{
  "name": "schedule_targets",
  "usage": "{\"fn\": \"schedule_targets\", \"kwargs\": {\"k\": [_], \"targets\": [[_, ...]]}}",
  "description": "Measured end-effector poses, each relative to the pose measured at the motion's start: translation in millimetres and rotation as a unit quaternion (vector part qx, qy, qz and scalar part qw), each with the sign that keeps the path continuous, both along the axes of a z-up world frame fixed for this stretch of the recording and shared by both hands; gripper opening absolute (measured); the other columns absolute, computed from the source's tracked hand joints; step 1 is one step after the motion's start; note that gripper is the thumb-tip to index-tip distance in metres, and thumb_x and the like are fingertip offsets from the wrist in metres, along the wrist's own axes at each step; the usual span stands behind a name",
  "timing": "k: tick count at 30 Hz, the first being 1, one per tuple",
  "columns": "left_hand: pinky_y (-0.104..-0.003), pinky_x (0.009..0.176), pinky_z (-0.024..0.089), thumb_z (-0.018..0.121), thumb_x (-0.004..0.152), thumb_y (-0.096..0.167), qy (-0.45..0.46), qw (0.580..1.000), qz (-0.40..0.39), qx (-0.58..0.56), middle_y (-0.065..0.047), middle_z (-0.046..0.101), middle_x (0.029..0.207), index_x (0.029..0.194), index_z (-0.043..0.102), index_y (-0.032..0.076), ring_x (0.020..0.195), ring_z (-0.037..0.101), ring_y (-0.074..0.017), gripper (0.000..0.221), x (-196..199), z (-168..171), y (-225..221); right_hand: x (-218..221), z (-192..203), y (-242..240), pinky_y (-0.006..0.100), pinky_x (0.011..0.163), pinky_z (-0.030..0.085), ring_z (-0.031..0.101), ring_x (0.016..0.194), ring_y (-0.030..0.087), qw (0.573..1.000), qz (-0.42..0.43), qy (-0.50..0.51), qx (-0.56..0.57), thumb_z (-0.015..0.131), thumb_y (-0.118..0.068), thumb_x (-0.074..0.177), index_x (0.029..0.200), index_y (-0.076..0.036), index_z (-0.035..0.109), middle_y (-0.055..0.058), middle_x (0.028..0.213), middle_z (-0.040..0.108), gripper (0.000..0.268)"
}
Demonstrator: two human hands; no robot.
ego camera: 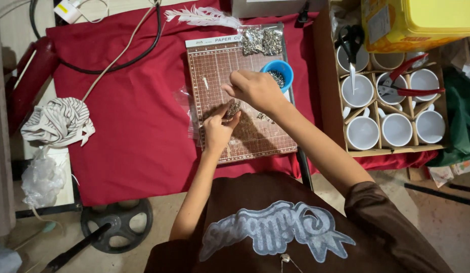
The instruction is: The recorder is sorting and counting small metal lobster clasps on a cutting mat in a print shop workspace.
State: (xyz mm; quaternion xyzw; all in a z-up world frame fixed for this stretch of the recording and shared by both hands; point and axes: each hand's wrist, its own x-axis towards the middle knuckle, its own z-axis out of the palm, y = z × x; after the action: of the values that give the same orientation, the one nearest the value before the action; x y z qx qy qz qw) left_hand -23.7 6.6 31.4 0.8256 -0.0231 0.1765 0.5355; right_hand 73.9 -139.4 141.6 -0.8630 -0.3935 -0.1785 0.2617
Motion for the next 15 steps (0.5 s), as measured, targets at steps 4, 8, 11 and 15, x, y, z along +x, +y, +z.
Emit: {"fn": "schedule_targets", "kwargs": {"k": [4,8,11,15], "targets": [[-0.033,0.074,0.064,0.081,0.090,0.015,-0.009,1.000,0.011,0.002,-0.016,0.077,0.108,0.124,0.071,0.003,0.088,0.078,-0.0227,0.037,0.0,-0.2,0.6,1.1,-9.2,-3.6,0.040,0.049,0.047,0.061,0.059,0.027,0.998,0.008,-0.036,-0.043,0.069,-0.041,0.102,0.082,-0.008,0.056,0.007,0.073,0.057,0.040],[-0.034,0.075,0.064,0.082,0.090,0.014,-0.026,0.999,0.011,0.016,-0.016,0.077,0.108,0.124,0.073,0.005,0.089,0.078,-0.0236,0.037,-1.1,6.0,0.3,1.0,-9.4,-5.9,0.039,0.048,0.046,0.061,0.058,0.025,0.998,0.001,-0.044,-0.054,0.067,-0.051,0.100,0.079,-0.008,0.056,0.007,0.073,0.057,0.049],[-0.033,0.075,0.065,0.080,0.091,0.014,-0.021,1.000,-0.001,-0.008,-0.016,0.077,0.109,0.126,0.072,0.005,0.090,0.078,-0.0232,0.038,-0.7,6.5,0.0,2.0,-8.0,-4.5,0.038,0.048,0.046,0.060,0.056,0.026,0.998,-0.007,-0.032,-0.046,0.066,-0.054,0.099,0.079,-0.008,0.056,0.006,0.072,0.057,0.052],[-0.032,0.074,0.066,0.082,0.090,0.015,-0.006,1.000,0.001,0.018,-0.017,0.077,0.109,0.126,0.072,0.004,0.088,0.078,-0.0236,0.038,0.2,1.3,0.7,3.9,-8.0,0.3,0.039,0.047,0.046,0.059,0.055,0.026,0.999,-0.011,-0.006,-0.033,0.065,-0.055,0.099,0.079,-0.007,0.055,0.006,0.072,0.057,0.053]]}}
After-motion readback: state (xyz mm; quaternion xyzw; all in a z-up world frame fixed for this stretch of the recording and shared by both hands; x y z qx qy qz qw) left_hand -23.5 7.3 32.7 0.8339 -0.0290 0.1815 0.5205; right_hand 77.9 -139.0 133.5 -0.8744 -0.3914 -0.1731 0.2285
